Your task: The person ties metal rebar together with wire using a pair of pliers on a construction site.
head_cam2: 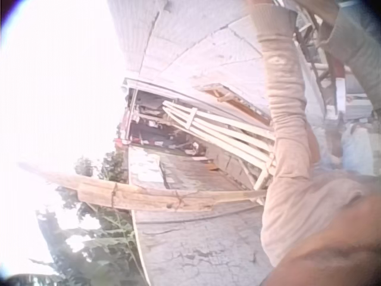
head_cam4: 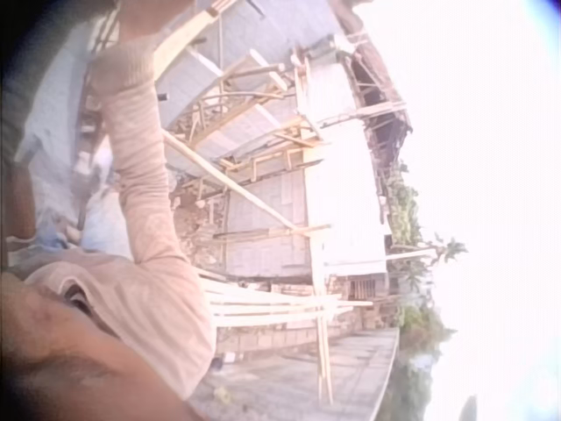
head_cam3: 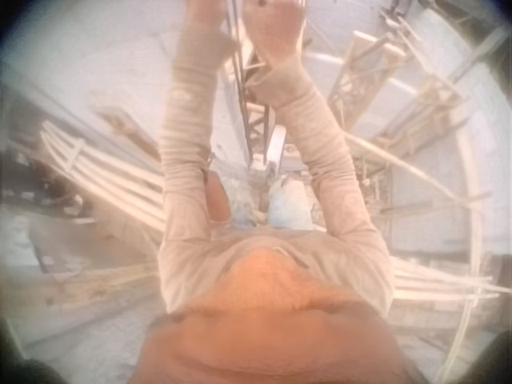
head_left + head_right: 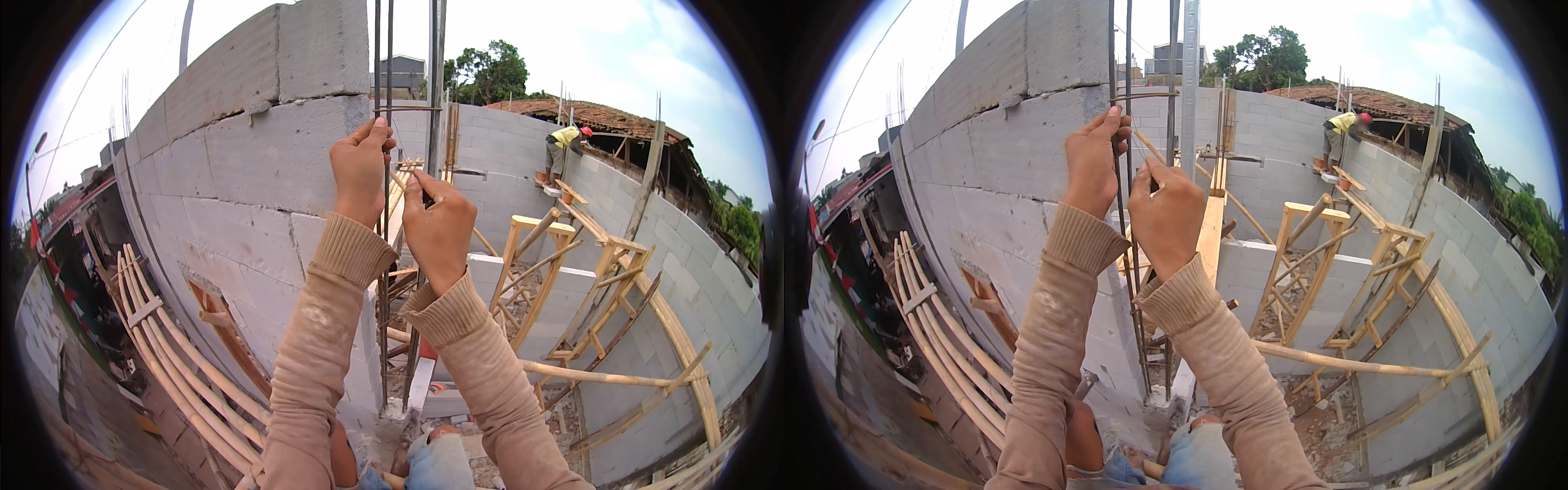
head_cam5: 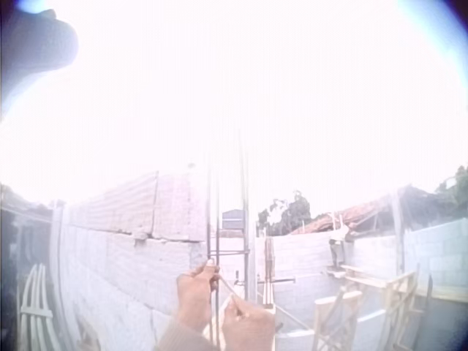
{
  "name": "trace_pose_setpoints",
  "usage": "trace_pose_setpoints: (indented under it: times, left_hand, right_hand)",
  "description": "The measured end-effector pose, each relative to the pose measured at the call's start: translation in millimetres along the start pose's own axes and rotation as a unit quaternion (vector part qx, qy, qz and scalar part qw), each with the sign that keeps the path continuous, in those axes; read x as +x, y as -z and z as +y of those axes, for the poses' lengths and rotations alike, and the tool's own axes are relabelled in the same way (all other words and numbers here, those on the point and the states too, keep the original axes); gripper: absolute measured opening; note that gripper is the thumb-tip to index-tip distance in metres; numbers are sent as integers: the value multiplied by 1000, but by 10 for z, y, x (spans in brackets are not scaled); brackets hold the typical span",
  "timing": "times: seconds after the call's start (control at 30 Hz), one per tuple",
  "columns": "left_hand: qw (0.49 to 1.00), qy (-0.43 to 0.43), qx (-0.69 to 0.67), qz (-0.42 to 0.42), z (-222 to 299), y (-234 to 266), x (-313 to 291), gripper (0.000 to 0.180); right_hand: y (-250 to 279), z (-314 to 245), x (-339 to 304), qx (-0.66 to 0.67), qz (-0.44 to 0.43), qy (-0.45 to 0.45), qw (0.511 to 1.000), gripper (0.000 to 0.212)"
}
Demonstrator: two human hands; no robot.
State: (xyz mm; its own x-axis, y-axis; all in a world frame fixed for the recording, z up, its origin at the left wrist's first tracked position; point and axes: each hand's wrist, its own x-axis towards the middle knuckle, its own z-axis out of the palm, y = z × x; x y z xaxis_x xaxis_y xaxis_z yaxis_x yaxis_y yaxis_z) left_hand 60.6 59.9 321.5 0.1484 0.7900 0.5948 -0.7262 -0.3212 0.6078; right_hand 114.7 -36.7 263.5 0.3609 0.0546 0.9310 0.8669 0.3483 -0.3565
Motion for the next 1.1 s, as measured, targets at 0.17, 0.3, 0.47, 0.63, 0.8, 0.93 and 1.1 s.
trace_pose_setpoints:
  times: [0.17,0.3,0.47,0.63,0.8,0.93,1.1]
  left_hand:
    - [998,11,-45,-46,-10,79,75,14]
    - [999,15,-24,-35,-2,79,86,13]
    - [999,9,-36,-19,-13,23,70,15]
    - [996,46,-64,-48,15,105,77,21]
    - [997,52,-51,-25,47,37,100,22]
    - [992,23,-115,35,26,-38,53,13]
    - [986,27,-128,104,55,-108,-20,12]
  right_hand:
    - [122,51,77,18,-89,-71,993,22]
    - [8,155,220,102,-127,-116,980,20]
    - [47,-36,502,-45,-99,35,993,17]
    - [52,-56,675,-188,-142,133,963,20]
    - [-25,-134,865,-197,-153,156,956,21]
    - [-107,-143,950,-213,-172,179,945,19]
    - [-132,-206,978,-262,-210,162,928,16]
